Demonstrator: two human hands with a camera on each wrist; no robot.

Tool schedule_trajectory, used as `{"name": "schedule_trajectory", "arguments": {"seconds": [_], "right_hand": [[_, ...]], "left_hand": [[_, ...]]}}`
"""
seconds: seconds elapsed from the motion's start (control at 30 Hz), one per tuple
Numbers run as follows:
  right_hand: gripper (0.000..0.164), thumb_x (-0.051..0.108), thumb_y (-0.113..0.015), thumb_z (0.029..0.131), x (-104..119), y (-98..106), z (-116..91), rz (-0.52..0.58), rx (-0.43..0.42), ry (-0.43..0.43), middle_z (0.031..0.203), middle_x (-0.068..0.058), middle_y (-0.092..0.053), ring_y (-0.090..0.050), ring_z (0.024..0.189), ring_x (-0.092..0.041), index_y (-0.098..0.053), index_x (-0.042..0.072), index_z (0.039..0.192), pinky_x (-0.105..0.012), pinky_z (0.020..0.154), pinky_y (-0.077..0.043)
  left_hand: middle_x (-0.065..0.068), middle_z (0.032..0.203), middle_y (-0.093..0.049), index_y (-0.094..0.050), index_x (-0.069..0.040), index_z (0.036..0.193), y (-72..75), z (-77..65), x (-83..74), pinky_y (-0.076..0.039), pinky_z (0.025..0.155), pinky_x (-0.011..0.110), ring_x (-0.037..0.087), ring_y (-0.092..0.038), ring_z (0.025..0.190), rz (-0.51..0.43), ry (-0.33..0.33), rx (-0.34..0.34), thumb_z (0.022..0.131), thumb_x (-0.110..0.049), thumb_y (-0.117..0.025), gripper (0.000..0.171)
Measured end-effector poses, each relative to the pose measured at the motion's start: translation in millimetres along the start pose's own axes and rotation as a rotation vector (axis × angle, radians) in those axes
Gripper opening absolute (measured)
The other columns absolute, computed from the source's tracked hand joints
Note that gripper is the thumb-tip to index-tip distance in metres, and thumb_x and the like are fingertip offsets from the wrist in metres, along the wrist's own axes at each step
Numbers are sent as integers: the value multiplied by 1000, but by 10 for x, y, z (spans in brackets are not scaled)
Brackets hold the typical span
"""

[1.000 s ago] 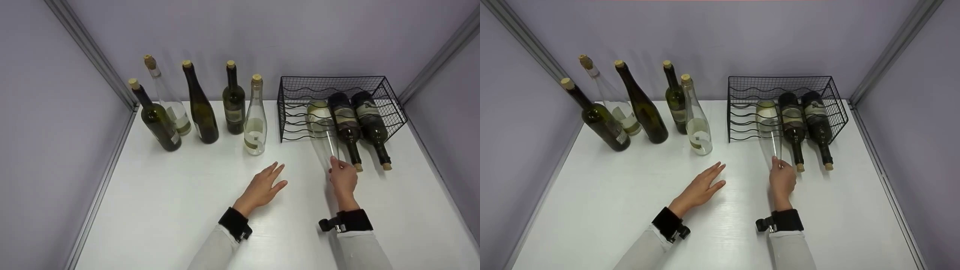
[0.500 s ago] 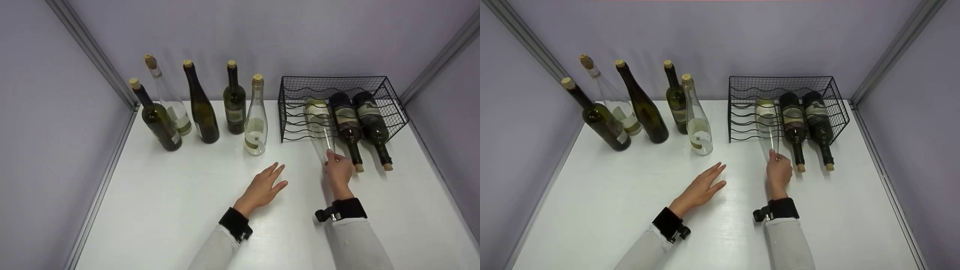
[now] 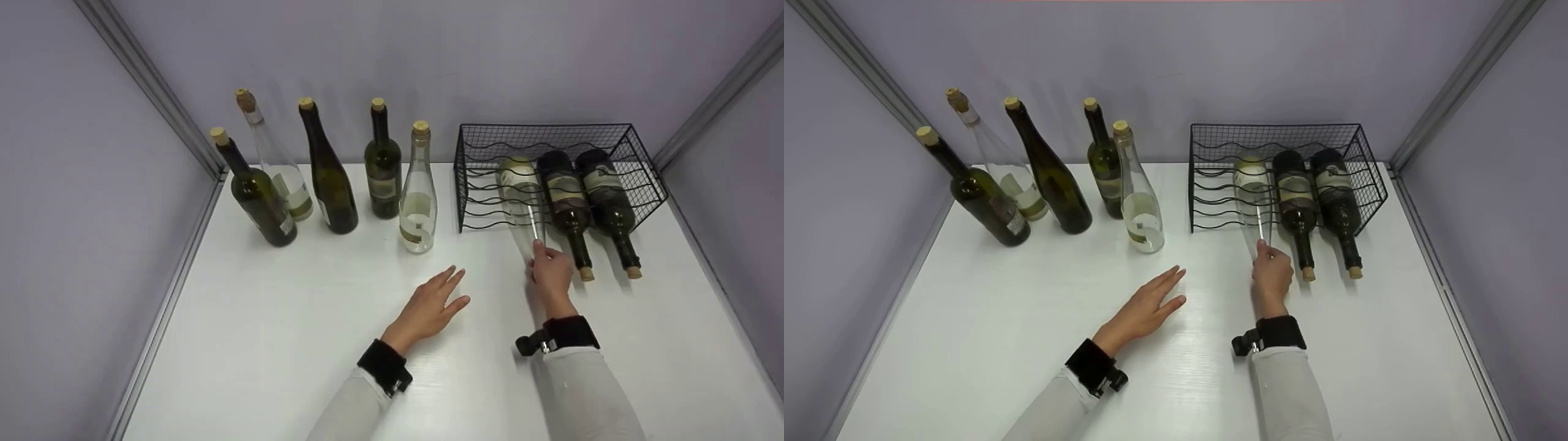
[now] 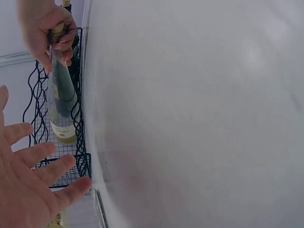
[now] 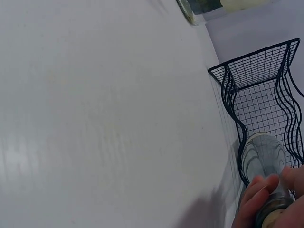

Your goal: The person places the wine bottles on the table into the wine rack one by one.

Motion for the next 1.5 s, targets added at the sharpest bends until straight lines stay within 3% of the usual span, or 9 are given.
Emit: {"name": "schedule_trajectory", "arguments": {"seconds": [0.23,0.43,0.6,0.97,1.2,1.5], "right_hand": [[61,42,-48,102,-104,-65,27,153,112,-116,72,2,-62,-55,54,-7,-48,-7,139,-20,49,-45],[59,42,-46,103,-181,-151,22,301,200,-243,69,1,-60,-54,55,-9,-44,-1,144,-22,49,-45],[60,46,-39,104,-213,-205,7,301,258,-295,68,0,-59,-56,56,-10,-43,1,142,-23,50,-48],[61,52,-31,102,-234,-294,-3,341,383,-299,75,-1,-70,-55,53,-8,-41,5,139,-20,46,-43],[53,51,-31,102,-233,-349,-28,475,459,-335,78,-4,-70,-52,53,-9,-46,9,130,-22,48,-45],[63,53,-27,103,-216,-304,-27,399,427,-321,82,-6,-69,-65,64,-15,-40,2,137,-30,59,-56]], "left_hand": [[10,156,-34,-35,-13,153,0,-3,-8,-32,110,47,27,-34,141,10,-4,-6,105,-48,-37,60],[9,156,-33,-35,-14,154,-15,-6,-9,-31,111,46,26,-33,141,28,5,7,104,-51,-35,61],[8,157,-32,-34,-14,154,-17,-15,-21,-31,111,46,26,-32,142,35,7,17,105,-51,-34,61],[7,157,-31,-30,-16,156,-43,-3,-22,-29,112,45,25,-31,142,19,13,23,104,-52,-33,63],[7,158,-30,-28,-18,156,-87,17,-73,-29,112,44,24,-31,142,16,2,43,104,-52,-34,63],[7,157,-32,-31,-18,155,-107,61,-123,-31,111,44,24,-32,141,46,-22,36,104,-52,-34,61]]}}
Point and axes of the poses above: each hand's wrist, its own z-axis towards the middle knuckle, its own y-axis out of the back of the hand, x = y × z, the point moved 10 cm from there along z, towards the middle knuckle
